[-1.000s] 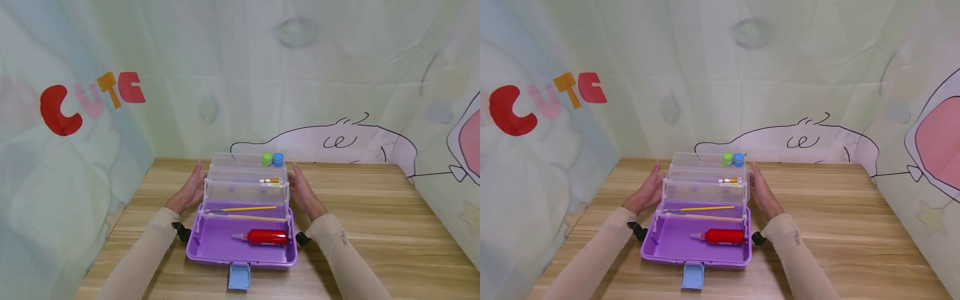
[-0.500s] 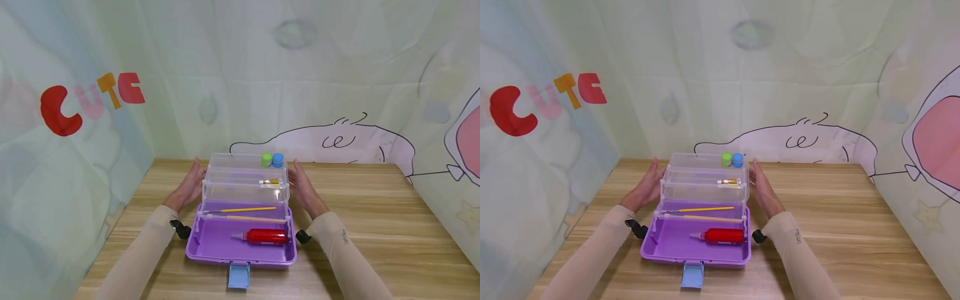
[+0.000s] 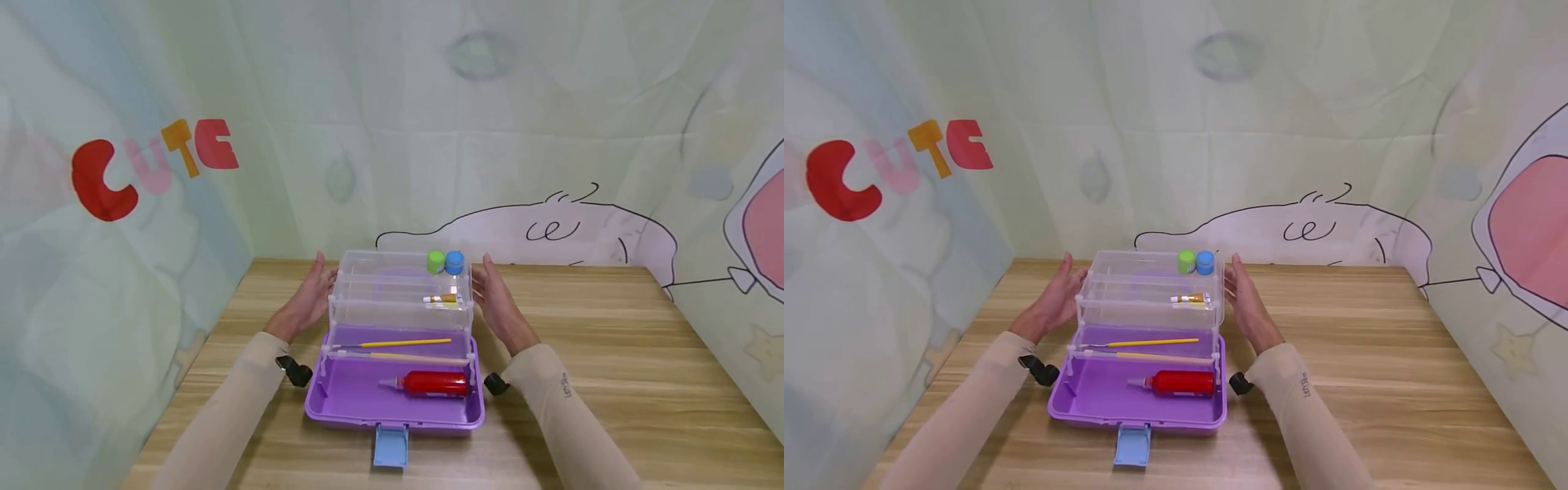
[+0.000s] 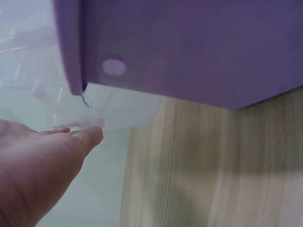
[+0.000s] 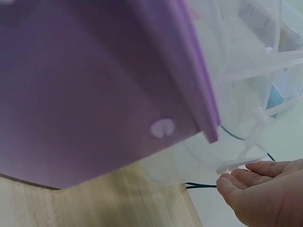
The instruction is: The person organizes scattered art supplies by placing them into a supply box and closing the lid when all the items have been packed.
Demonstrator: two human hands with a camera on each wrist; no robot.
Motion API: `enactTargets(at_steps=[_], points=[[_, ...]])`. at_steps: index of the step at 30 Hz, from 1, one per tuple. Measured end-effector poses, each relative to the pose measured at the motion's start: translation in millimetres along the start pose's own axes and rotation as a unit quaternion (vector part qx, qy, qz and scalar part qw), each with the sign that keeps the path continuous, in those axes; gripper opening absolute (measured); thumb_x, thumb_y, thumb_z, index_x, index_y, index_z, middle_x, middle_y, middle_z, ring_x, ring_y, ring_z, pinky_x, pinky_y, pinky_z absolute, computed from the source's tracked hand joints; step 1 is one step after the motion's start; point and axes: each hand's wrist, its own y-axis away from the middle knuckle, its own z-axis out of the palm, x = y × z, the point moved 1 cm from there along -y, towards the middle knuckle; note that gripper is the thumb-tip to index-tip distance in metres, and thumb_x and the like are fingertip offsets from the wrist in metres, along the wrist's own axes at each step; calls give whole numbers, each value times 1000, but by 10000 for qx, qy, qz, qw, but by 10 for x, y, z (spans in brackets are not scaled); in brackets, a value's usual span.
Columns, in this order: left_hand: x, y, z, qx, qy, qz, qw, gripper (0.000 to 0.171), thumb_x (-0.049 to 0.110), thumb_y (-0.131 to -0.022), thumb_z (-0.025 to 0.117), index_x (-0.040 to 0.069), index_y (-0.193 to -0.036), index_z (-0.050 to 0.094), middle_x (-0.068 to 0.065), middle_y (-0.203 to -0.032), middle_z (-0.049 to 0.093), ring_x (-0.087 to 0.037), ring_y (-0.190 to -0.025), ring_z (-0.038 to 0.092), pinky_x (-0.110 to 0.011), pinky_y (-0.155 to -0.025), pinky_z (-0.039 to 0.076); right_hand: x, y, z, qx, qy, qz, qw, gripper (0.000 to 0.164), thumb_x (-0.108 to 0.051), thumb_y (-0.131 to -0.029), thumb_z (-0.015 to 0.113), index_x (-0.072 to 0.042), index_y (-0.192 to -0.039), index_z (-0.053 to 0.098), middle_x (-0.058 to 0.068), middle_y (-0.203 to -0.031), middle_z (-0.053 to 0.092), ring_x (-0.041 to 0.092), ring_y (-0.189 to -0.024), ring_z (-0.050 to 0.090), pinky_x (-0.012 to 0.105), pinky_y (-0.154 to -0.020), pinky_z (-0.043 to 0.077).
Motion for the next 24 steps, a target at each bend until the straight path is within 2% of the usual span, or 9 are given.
enactTargets(at_steps=[10,13,19,24], points=[[107,74,22,-39,-150,175,9997,96,72,-91,7,-1,-152,-4,-23,-159,2,-36,-147,3,-47,-119,7,-79,72,18,-80,-20,-386,9992,88,-71,-93,20,-5,-151,25,9,-158,22,27,-146,18,42,-120,13],[149,109,13,-3,-258,268,9993,97,73,-90,8,-1,-152,-2,-22,-159,3,-36,-147,3,-48,-120,6,-127,95,26,-151,-14,-522,9985,88,-71,-93,21,-5,-152,23,9,-159,22,26,-146,19,42,-120,13],[225,170,40,-17,-393,393,9985,95,72,-91,6,0,-152,-7,-20,-160,-5,-34,-148,-2,-48,-120,1,-201,196,26,-257,-72,-654,9975,87,-69,-95,20,-4,-153,18,11,-159,20,27,-146,20,40,-120,14],[289,259,95,39,-641,420,9971,94,71,-91,5,-1,-152,-6,-21,-160,-2,-33,-148,1,-47,-120,4,-245,304,27,-357,88,-750,9965,85,-68,-95,17,-7,-154,17,12,-159,20,28,-146,20,43,-120,13]])
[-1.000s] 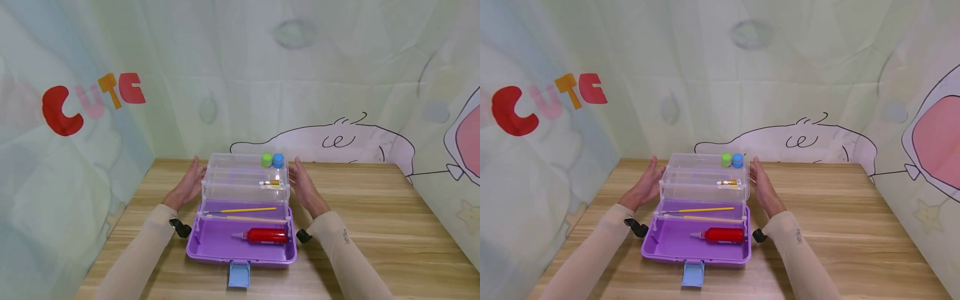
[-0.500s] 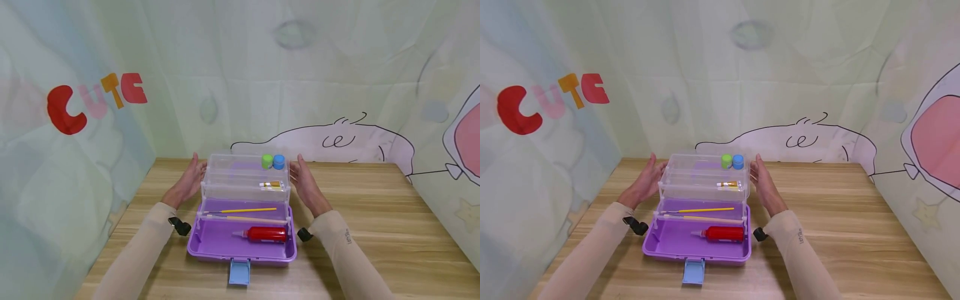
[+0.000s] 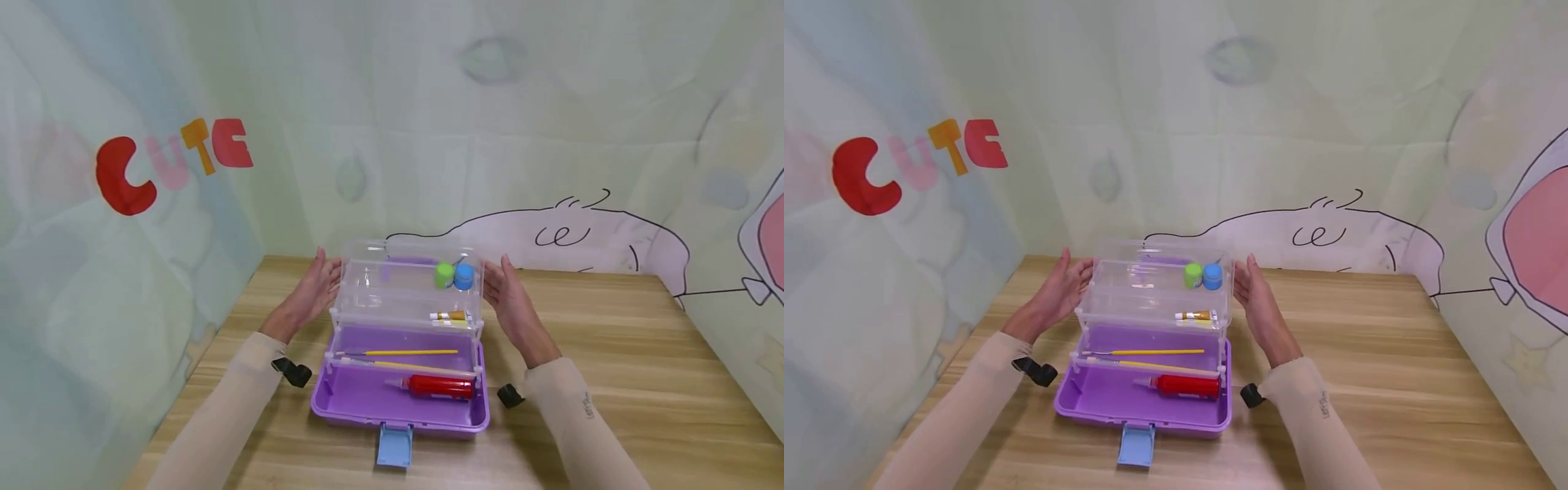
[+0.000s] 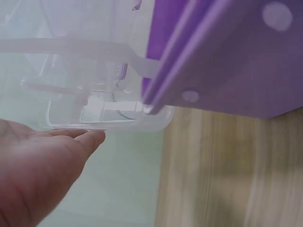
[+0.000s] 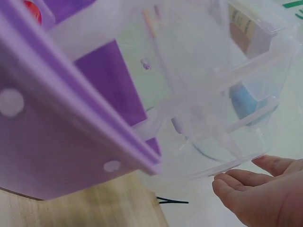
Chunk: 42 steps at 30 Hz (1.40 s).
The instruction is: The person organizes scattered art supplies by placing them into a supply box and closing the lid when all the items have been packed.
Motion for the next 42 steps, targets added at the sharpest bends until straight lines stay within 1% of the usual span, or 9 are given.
enactTargets(at_steps=[3,8,10,13,20,23,31,38,42], points=[[43,46,28,41,-140,123,9998,95,71,-91,6,-1,-152,-4,-21,-160,2,-32,-148,5,-47,-120,6,-42,54,6,-20,92,-117,9999,83,-68,-95,16,-8,-153,19,11,-158,23,29,-145,22,44,-120,14],[108,121,54,37,-216,358,9991,92,69,-93,6,-1,-152,0,-21,-159,5,-32,-148,5,-47,-120,5,-132,126,41,0,237,-279,9993,83,-68,-95,17,-8,-153,21,10,-158,24,29,-145,21,44,-120,13],[128,152,58,12,-241,436,9988,92,69,-93,6,-1,-152,-1,-21,-160,3,-32,-148,3,-47,-120,3,-167,157,59,12,296,-327,9990,84,-68,-95,17,-7,-153,20,11,-158,24,29,-146,21,45,-120,12],[155,210,68,-8,-278,534,9982,91,69,-93,7,1,-153,-1,-19,-160,2,-30,-148,3,-45,-120,4,-209,211,85,-14,356,-391,9986,84,-67,-95,17,-6,-153,18,12,-159,22,29,-146,20,46,-120,11],[201,348,113,-166,-349,771,9963,87,66,-94,4,2,-153,-6,-16,-161,-3,-29,-148,0,-45,-120,3,-252,350,122,-95,449,-506,9977,79,-64,-98,14,-8,-154,17,9,-159,21,26,-147,18,45,-120,10],[219,394,134,-190,-418,820,9956,87,65,-95,4,2,-153,-6,-15,-161,-3,-29,-148,-1,-46,-120,2,-259,404,128,-140,524,-600,9967,78,-62,-98,13,-8,-154,18,8,-159,21,26,-147,18,45,-120,9],[250,518,189,-122,-469,903,9947,86,65,-95,3,3,-153,-5,-16,-161,-1,-30,-148,1,-48,-120,2,-266,529,168,-149,438,-758,9961,72,-56,-101,15,-7,-153,20,13,-158,22,28,-146,19,46,-120,9],[264,644,245,-169,-634,1123,9915,78,60,-97,1,6,-154,-2,-14,-161,1,-30,-148,1,-49,-119,2,-304,663,211,-107,634,-824,9945,67,-55,-101,16,-13,-153,24,9,-158,25,29,-146,21,49,-119,7],[262,694,281,-174,-643,1168,9909,76,59,-98,2,9,-155,-1,-13,-161,1,-30,-148,0,-50,-119,1,-327,743,229,-155,713,-904,9932,64,-51,-103,16,-13,-153,24,8,-158,26,29,-145,22,52,-119,6]])
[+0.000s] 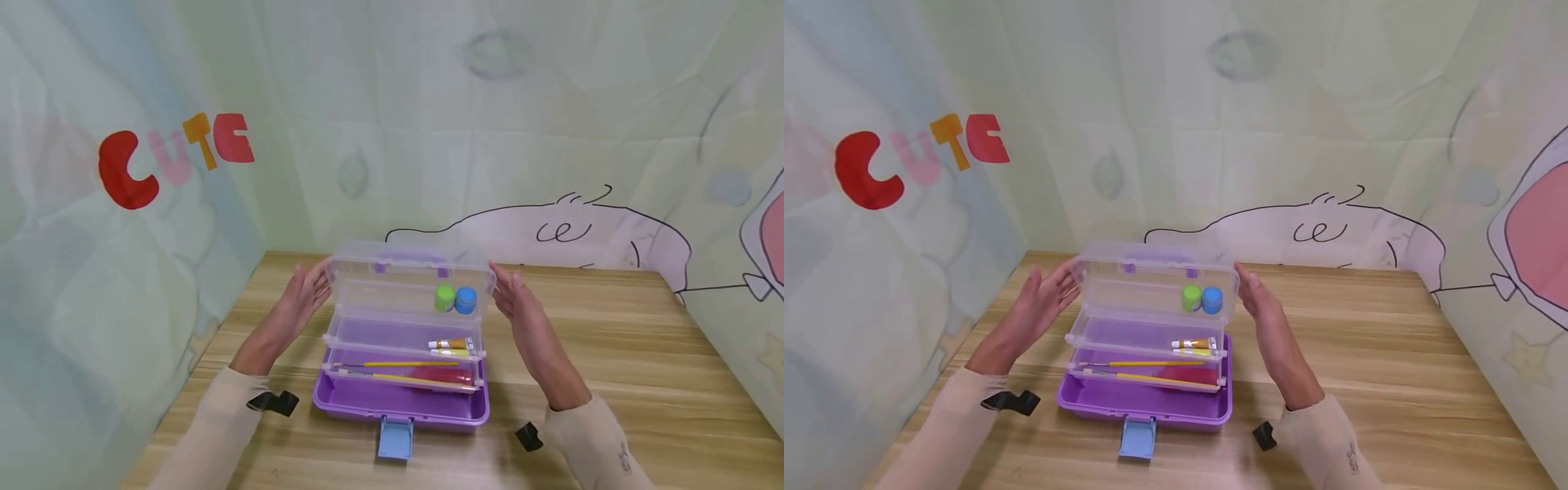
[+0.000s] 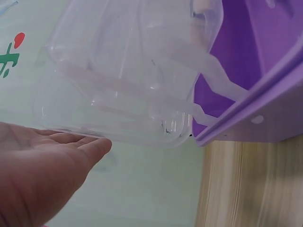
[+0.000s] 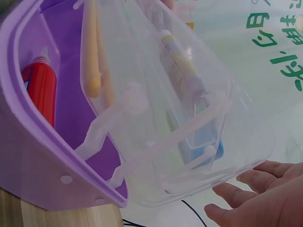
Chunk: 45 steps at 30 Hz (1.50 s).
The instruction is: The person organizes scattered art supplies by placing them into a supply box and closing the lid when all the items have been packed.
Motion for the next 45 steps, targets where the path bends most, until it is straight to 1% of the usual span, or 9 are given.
enactTargets(at_steps=[9,17,20,27,34,37,39,41,45], points=[[20,149,44,-35,-42,46,10000,70,53,-99,0,9,-155,-2,-16,-161,-1,-30,-148,-2,-48,-118,1,-62,129,83,-52,71,-101,9999,57,-46,-104,16,-18,-152,28,-1,-157,28,33,-144,24,59,-116,-1],[45,236,101,27,-111,120,9999,69,54,-100,4,14,-155,2,-10,-162,0,-31,-148,1,-46,-117,4,-28,215,131,128,371,-224,9990,51,-41,-105,18,-23,-151,30,-6,-156,29,24,-144,25,57,-117,6],[59,264,123,50,-223,144,9996,68,54,-100,6,15,-155,4,-8,-162,2,-31,-148,3,-46,-118,4,-24,243,140,129,448,-234,9986,50,-39,-105,18,-23,-151,29,-5,-156,28,23,-145,23,57,-117,7],[82,356,162,72,-461,66,9989,68,51,-101,7,9,-155,4,-12,-162,4,-33,-148,5,-49,-117,4,-4,329,142,115,547,-104,9984,52,-42,-105,19,-20,-152,27,-5,-157,27,23,-145,24,56,-117,5],[99,428,199,57,-553,105,9984,62,45,-103,9,9,-154,9,-11,-161,7,-32,-148,6,-52,-117,3,20,428,158,168,997,3,9949,47,-39,-105,21,-31,-151,26,-11,-156,26,26,-145,23,63,-114,3],[99,470,215,36,-557,167,9983,60,43,-104,9,10,-154,8,-10,-161,9,-32,-148,6,-52,-117,4,25,476,177,304,1118,109,9932,47,-39,-105,28,-31,-151,28,-11,-156,27,23,-145,22,59,-116,9],[95,506,228,37,-544,173,9984,60,43,-104,9,11,-154,6,-11,-161,7,-32,-148,5,-46,-118,6,34,507,198,394,1160,159,9923,47,-39,-104,35,-31,-150,29,-10,-155,29,19,-145,22,50,-117,17],[91,541,241,33,-547,164,9984,59,42,-104,9,12,-155,4,-11,-161,4,-32,-148,3,-36,-119,9,50,537,222,472,1203,190,9914,49,-37,-102,42,-33,-150,29,-9,-155,30,16,-144,24,43,-115,24],[78,616,276,45,-655,152,9977,57,38,-105,9,13,-155,2,-8,-162,0,-30,-148,0,-16,-115,13,96,593,278,562,1340,112,9893,55,-32,-100,51,-36,-150,27,-9,-155,30,16,-143,26,43,-115,24]])
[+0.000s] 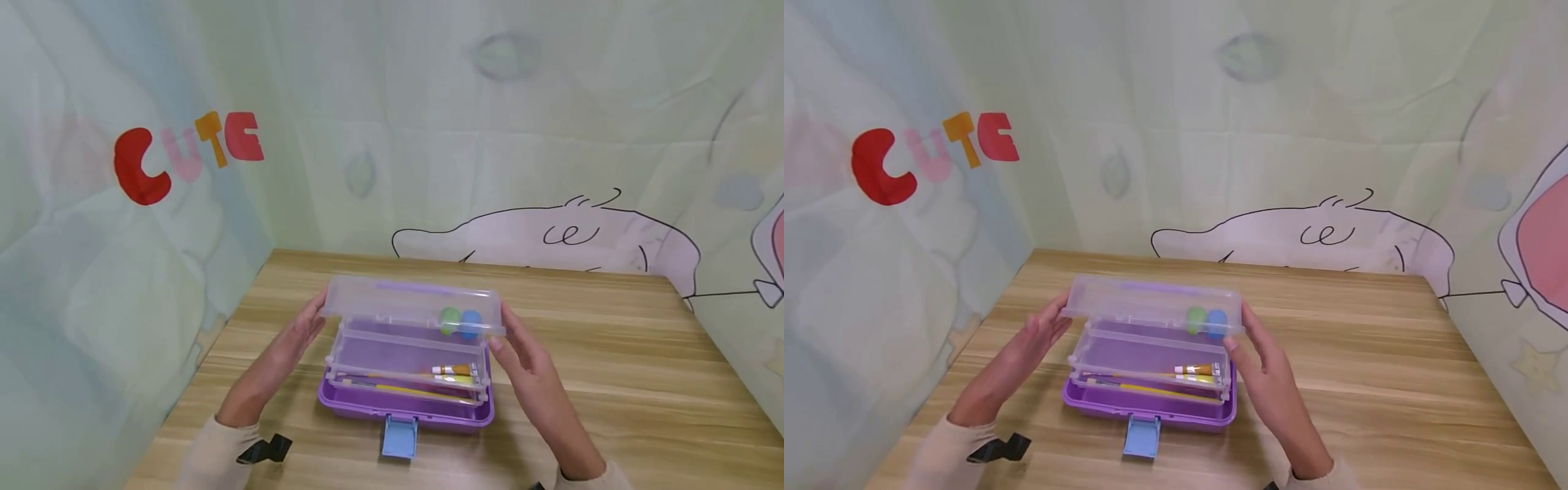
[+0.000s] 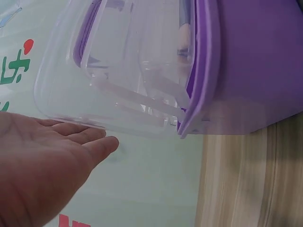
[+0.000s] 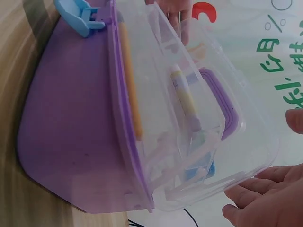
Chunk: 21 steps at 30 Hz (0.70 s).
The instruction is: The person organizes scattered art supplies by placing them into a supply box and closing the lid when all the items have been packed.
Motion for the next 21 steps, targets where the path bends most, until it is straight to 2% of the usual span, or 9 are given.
enactTargets(at_steps=[2,4,7,10,14,16,21], points=[[-5,32,20,14,-81,-12,10000,56,37,-106,10,13,-155,3,-7,-162,1,-30,-148,0,-26,-119,11,13,34,27,66,129,-36,9999,58,-31,-99,53,-37,-150,26,-9,-155,30,17,-144,25,47,-116,20],[-20,69,41,63,-208,-57,9997,56,37,-106,13,15,-156,4,-6,-162,2,-32,-148,2,-44,-120,8,22,73,54,133,292,-21,9995,61,-32,-97,55,-38,-150,25,-10,-155,30,17,-144,24,49,-116,19],[-42,126,68,150,-405,-67,9990,55,37,-105,19,18,-156,4,-10,-162,3,-39,-146,4,-66,-111,2,37,135,87,222,493,63,9985,64,-35,-95,58,-40,-149,24,-10,-154,30,16,-144,24,50,-116,20],[-75,176,92,251,-635,-63,9976,56,33,-105,25,22,-156,5,-13,-161,4,-42,-145,7,-69,-109,5,57,192,116,306,595,124,9977,65,-38,-93,61,-42,-148,26,-12,-153,31,15,-143,26,47,-113,27],[-119,236,136,238,-692,3,9973,61,30,-104,35,25,-155,3,-13,-161,5,-43,-145,9,-69,-108,8,95,268,158,437,836,-20,9955,68,-39,-90,64,-41,-148,28,-14,-152,33,15,-141,32,46,-110,32],[-138,274,168,241,-816,71,9963,67,25,-102,42,23,-156,3,-13,-161,7,-42,-145,9,-69,-108,8,120,312,178,505,1032,-140,9933,70,-39,-89,65,-40,-148,28,-14,-152,33,14,-140,34,46,-111,30],[-187,367,247,430,-1534,155,9871,82,7,-94,54,22,-156,2,-10,-161,9,-40,-145,12,-70,-106,13,183,395,225,564,1368,-347,9884,77,-38,-88,68,-37,-151,24,-14,-154,29,13,-141,31,43,-110,30]])
